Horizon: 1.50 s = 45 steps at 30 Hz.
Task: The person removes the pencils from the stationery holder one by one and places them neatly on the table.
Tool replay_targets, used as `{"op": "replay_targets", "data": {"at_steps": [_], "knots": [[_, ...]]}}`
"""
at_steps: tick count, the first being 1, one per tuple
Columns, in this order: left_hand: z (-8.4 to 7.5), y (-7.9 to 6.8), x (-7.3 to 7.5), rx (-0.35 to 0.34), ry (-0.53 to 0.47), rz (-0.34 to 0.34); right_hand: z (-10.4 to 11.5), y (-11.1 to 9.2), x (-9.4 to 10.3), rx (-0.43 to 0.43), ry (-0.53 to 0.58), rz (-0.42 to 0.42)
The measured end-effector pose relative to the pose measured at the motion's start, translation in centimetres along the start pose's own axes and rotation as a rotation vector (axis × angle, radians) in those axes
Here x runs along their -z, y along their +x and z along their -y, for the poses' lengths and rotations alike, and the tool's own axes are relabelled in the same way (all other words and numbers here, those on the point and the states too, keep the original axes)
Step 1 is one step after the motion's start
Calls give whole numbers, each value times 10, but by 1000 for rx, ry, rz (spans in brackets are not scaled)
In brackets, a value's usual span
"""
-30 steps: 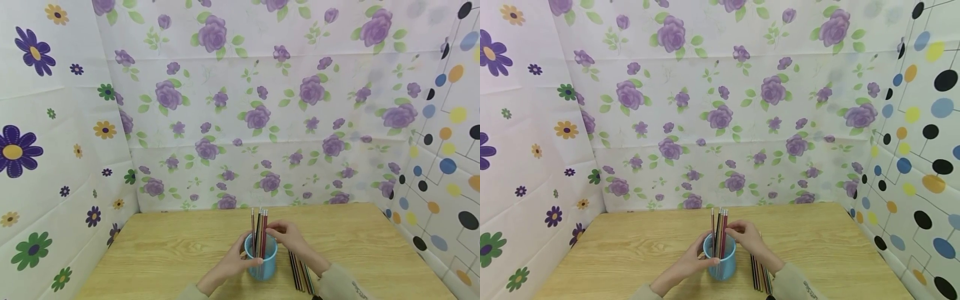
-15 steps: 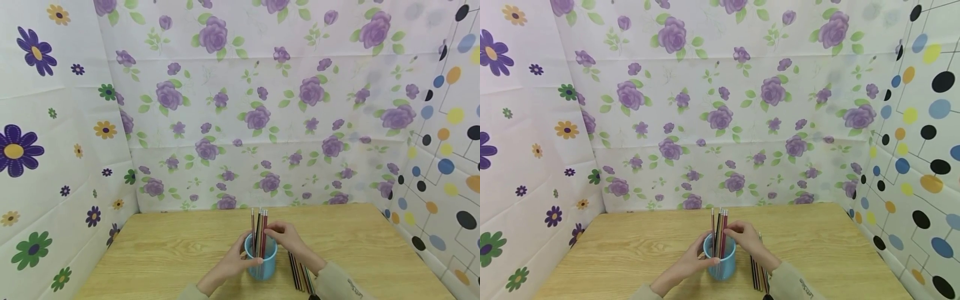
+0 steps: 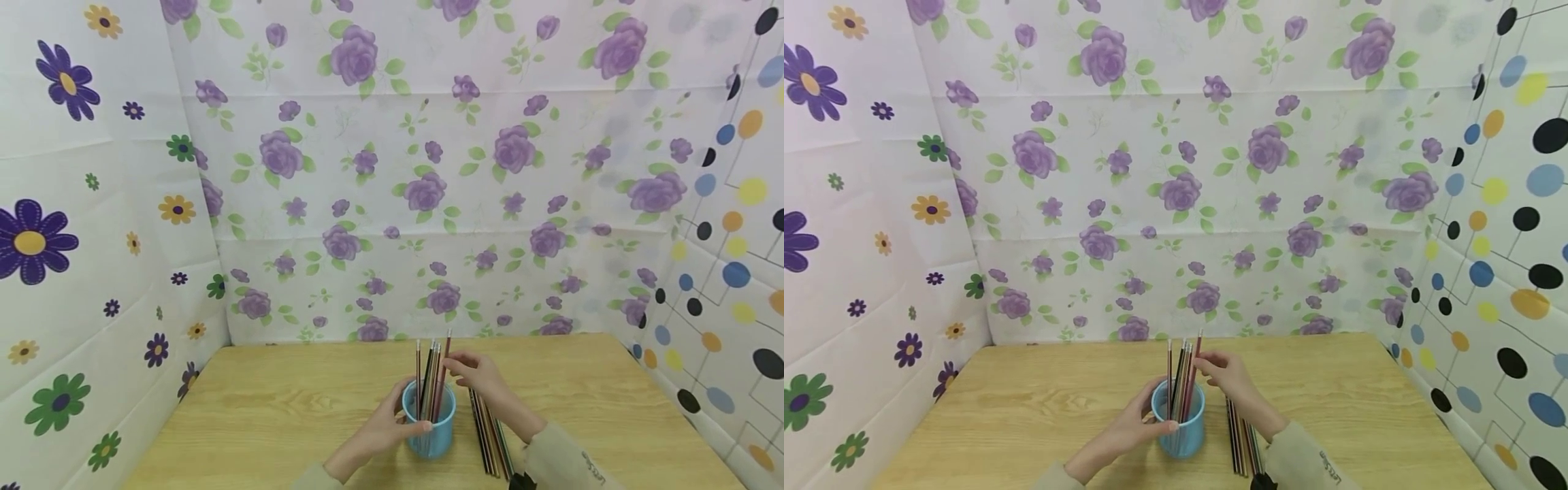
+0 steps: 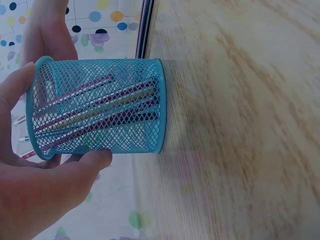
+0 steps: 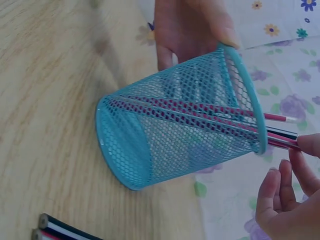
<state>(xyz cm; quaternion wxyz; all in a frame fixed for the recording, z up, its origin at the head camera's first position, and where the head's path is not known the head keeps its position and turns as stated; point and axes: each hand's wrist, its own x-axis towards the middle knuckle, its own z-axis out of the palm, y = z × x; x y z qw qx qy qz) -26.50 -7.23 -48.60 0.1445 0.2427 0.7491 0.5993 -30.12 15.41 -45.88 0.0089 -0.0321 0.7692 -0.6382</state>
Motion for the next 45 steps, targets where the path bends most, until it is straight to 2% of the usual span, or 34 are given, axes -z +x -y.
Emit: {"op": "replay_targets", "data": {"at_steps": [4, 11, 17, 29, 45], "knots": [[1, 1, 0, 4, -6, -10, 6, 2, 7, -11, 34, 8], [3, 0, 1, 25, -10, -25, 11, 4, 24, 9, 105, 77], [2, 1, 2, 19, -8, -20, 16, 8, 37, -11, 201, 39], [0, 0, 1, 2, 5, 8, 18, 11, 55, -20, 320, -75], [0, 0, 1, 10, 7, 12, -8, 10, 70, -37, 300, -122]]}}
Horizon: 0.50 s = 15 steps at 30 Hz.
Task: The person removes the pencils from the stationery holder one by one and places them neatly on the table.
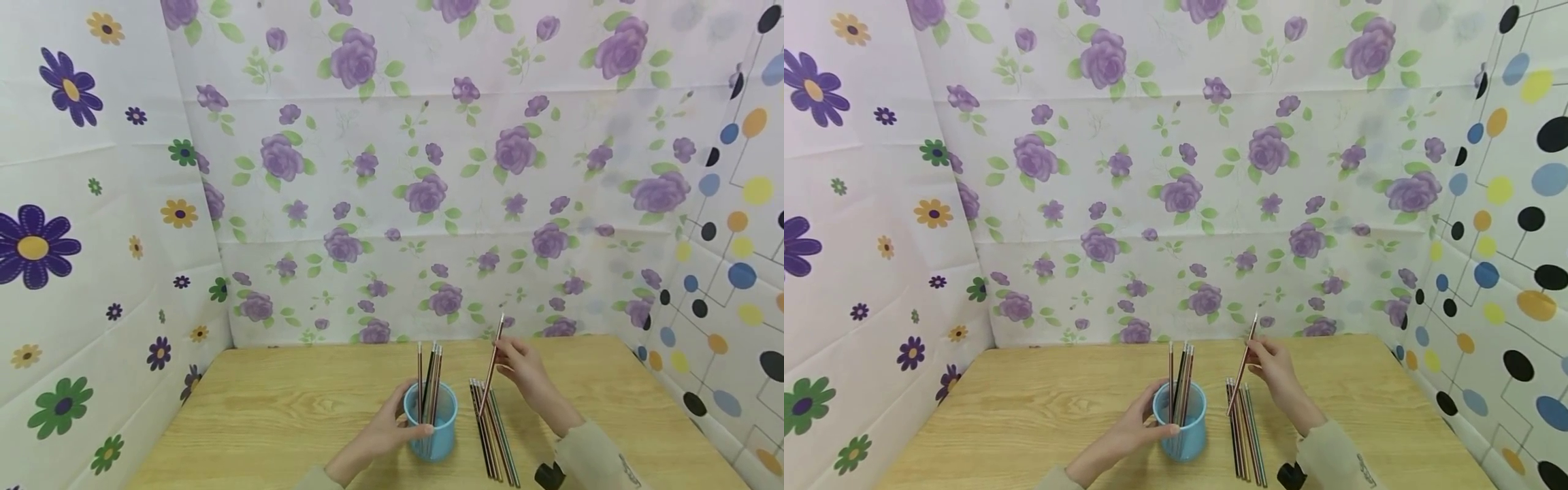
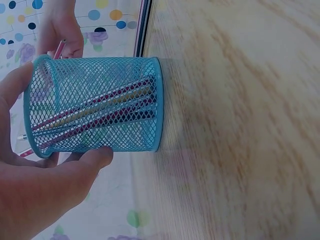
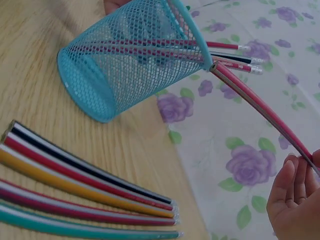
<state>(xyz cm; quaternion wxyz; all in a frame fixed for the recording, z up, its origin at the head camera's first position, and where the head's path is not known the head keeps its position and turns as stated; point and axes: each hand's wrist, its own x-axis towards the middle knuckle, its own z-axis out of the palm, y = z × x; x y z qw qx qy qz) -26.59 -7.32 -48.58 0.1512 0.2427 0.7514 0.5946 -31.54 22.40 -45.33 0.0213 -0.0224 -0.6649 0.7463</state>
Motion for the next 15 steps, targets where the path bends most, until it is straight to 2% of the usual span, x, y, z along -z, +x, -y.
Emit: {"op": "replay_targets", "data": {"at_steps": [6, 15], "knots": [[-1, 1, 0, 1, -4, -5, -9, 1, 8, -25, -21, -24], [1, 0, -1, 11, 5, -20, -23, 1, 19, -37, -76, -5]]}}
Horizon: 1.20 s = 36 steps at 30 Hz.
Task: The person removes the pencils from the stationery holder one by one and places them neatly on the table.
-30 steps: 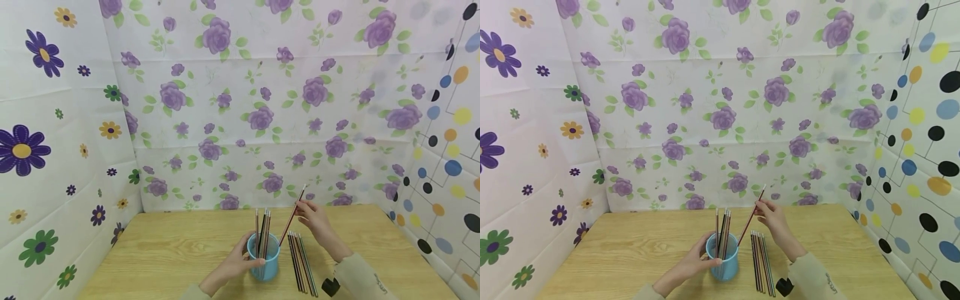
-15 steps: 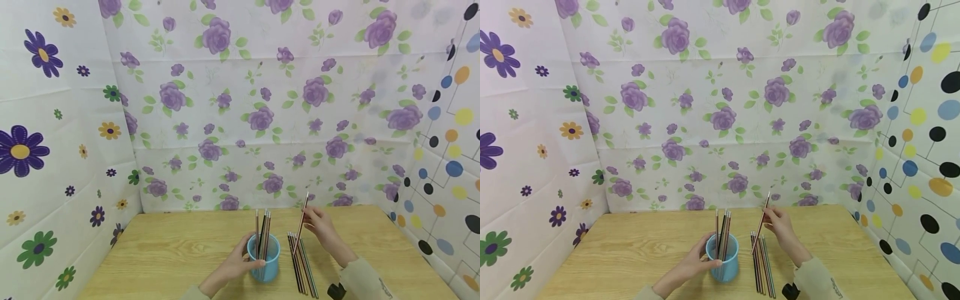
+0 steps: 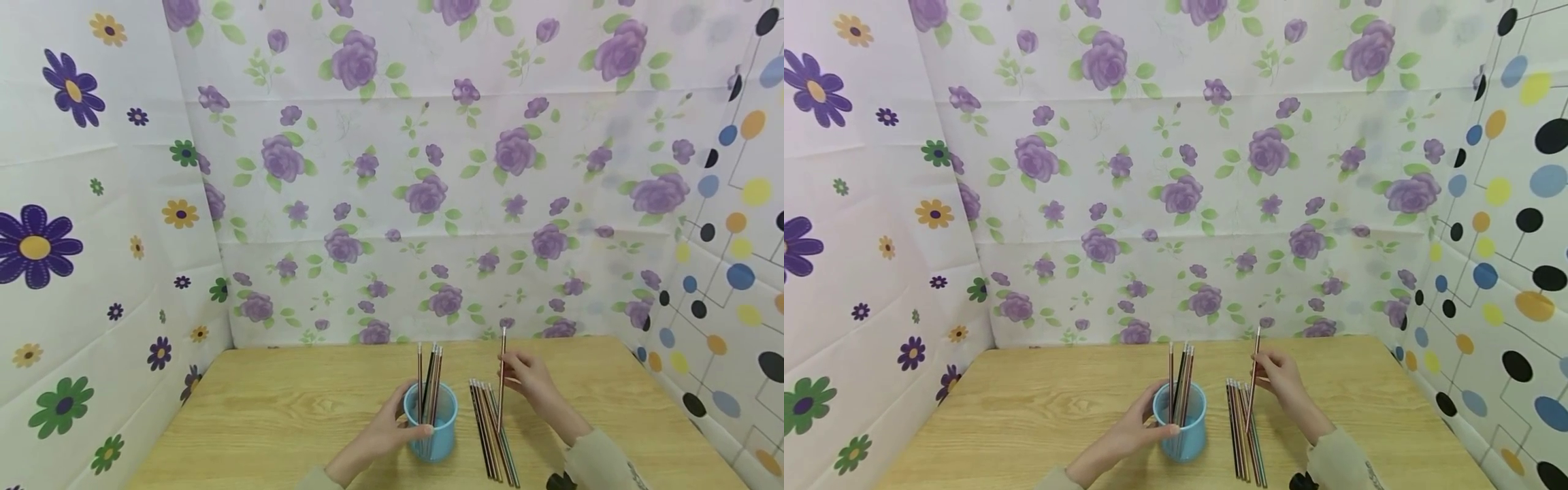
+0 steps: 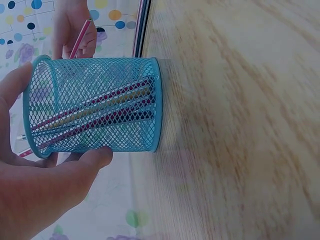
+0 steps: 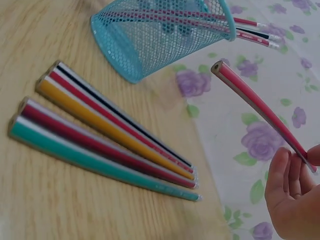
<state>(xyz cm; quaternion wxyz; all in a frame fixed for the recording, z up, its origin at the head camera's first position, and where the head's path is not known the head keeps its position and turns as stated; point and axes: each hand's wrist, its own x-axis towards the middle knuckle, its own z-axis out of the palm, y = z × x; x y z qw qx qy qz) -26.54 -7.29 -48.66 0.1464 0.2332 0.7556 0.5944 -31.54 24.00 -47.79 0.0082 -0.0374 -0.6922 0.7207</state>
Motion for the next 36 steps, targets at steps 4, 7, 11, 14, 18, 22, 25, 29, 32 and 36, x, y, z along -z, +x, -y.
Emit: {"op": "replay_targets", "data": {"at_steps": [4, 7, 11, 14, 18, 22, 25, 29, 32, 36], "knots": [[1, 0, 0, -7, 2, -1, -6, 0, 3, -7, -65, 4], [2, 0, 0, -16, -1, 1, -9, 0, 4, -19, -104, 10], [2, 0, -1, -10, -9, 6, -13, -1, 7, -25, -159, 29], [2, 1, -1, 1, -16, 9, -15, -2, 9, -37, -198, 41], [1, 0, -1, 9, -16, 9, -18, -5, 10, -63, -247, 52], [0, 0, -1, 13, -12, 7, -21, -7, 12, -75, -290, 66], [0, -1, -2, 8, -18, 9, -24, -9, 13, -80, -321, 80], [0, -1, -1, 14, -28, 8, -27, -11, 13, -101, -373, 89], [0, -1, 0, 27, -36, 10, -30, -11, 13, -111, -425, 89], [0, -1, 1, 30, -41, 15, -32, -9, 12, -118, -460, 96]]}}
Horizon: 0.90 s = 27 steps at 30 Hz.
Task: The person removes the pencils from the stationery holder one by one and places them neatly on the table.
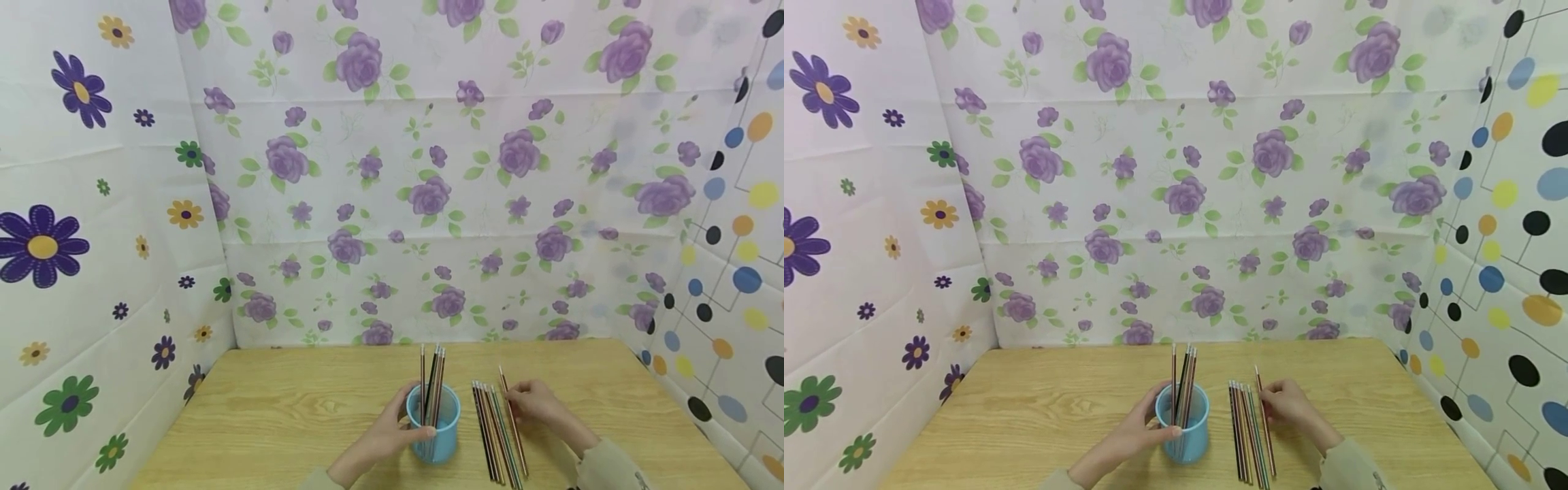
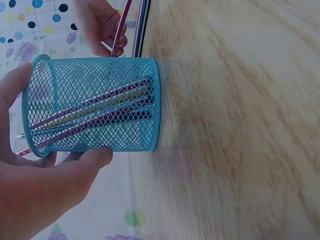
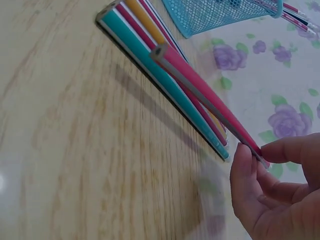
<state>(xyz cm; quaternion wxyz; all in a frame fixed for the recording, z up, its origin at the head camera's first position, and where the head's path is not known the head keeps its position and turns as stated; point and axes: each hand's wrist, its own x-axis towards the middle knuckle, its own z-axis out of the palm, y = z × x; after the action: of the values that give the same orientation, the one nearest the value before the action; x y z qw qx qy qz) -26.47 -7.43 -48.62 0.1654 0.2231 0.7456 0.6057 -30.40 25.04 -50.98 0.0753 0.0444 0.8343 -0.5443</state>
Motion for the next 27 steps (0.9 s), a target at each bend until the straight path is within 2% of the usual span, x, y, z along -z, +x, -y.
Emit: {"op": "replay_targets", "data": {"at_steps": [4, 11, 14, 21, 27], "knots": [[1, 0, 0, -5, 1, -1, -2, 1, -2, 6, 12, 13], [1, 1, 0, -14, 5, -5, -7, -2, -5, -3, -40, 2], [2, 0, 0, -17, 1, -6, -7, -2, -8, -8, -60, -28], [3, 1, -1, -16, 3, -10, -6, -3, -14, 18, -181, -101], [4, 2, 0, -14, 2, -12, -5, -2, -15, 36, -186, -114]]}}
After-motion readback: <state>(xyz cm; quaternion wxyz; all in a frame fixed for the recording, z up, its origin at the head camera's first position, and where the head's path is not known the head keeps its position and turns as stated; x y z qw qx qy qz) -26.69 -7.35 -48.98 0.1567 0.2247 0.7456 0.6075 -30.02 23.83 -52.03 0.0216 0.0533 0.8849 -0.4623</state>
